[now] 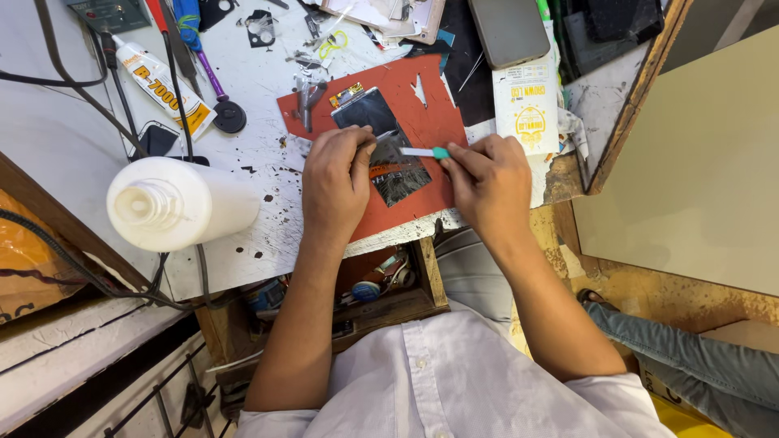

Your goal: The person scrapes adhesive and debris from a mobile phone screen using a small metal tool while holding the screen on a red work mat.

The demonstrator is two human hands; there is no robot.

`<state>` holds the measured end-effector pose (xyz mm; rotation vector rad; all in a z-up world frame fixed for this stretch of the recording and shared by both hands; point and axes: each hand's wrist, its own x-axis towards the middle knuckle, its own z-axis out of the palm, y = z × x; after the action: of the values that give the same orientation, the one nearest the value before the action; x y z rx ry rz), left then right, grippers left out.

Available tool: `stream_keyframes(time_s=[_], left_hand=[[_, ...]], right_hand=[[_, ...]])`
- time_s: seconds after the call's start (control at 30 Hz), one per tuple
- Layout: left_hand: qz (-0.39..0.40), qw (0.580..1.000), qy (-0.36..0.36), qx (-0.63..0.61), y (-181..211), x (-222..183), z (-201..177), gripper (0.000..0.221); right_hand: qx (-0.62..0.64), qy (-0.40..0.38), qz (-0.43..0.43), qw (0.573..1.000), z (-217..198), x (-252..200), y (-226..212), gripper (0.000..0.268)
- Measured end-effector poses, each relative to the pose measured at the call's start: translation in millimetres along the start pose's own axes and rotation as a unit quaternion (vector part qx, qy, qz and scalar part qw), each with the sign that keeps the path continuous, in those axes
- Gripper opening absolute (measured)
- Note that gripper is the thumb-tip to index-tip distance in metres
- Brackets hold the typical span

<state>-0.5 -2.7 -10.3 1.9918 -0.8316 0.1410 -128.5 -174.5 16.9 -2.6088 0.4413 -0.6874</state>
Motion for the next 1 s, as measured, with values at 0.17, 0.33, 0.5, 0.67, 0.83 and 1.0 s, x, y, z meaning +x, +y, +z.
stream_keyframes(time_s=[0.17, 0.33, 0.5, 0.67, 0.83, 1.0], left_hand=[[0.033, 0.999, -0.014, 0.003, 6, 1, -10, 0.009], [0.046, 0.998, -0.028, 0.037, 15, 2, -17, 0.019], [0.011, 0.996, -0.059, 0.060, 14, 0, -16, 0.023], [0.012, 0.996, -0.066, 0.053, 13, -3, -16, 0.019], [0.016, 0.995, -0.070, 0.072, 15, 0, -18, 0.020], [0.011, 0.994, -0.072, 0.086, 12, -1, -14, 0.019]], right_hand=[[0.012, 0.002, -0.022, 1.000, 11, 16, -3, 0.016], [0.024, -0.004, -0.026, 0.999, 15, 19, -4, 0.016], [0.028, -0.003, -0.017, 0.999, 15, 19, -6, 0.017], [0.009, 0.018, 0.008, 1.000, 21, 12, -14, 0.016], [-0.010, 0.036, 0.036, 0.999, 25, 5, -17, 0.013], [-0.012, 0.039, 0.055, 0.998, 15, -2, -11, 0.012]])
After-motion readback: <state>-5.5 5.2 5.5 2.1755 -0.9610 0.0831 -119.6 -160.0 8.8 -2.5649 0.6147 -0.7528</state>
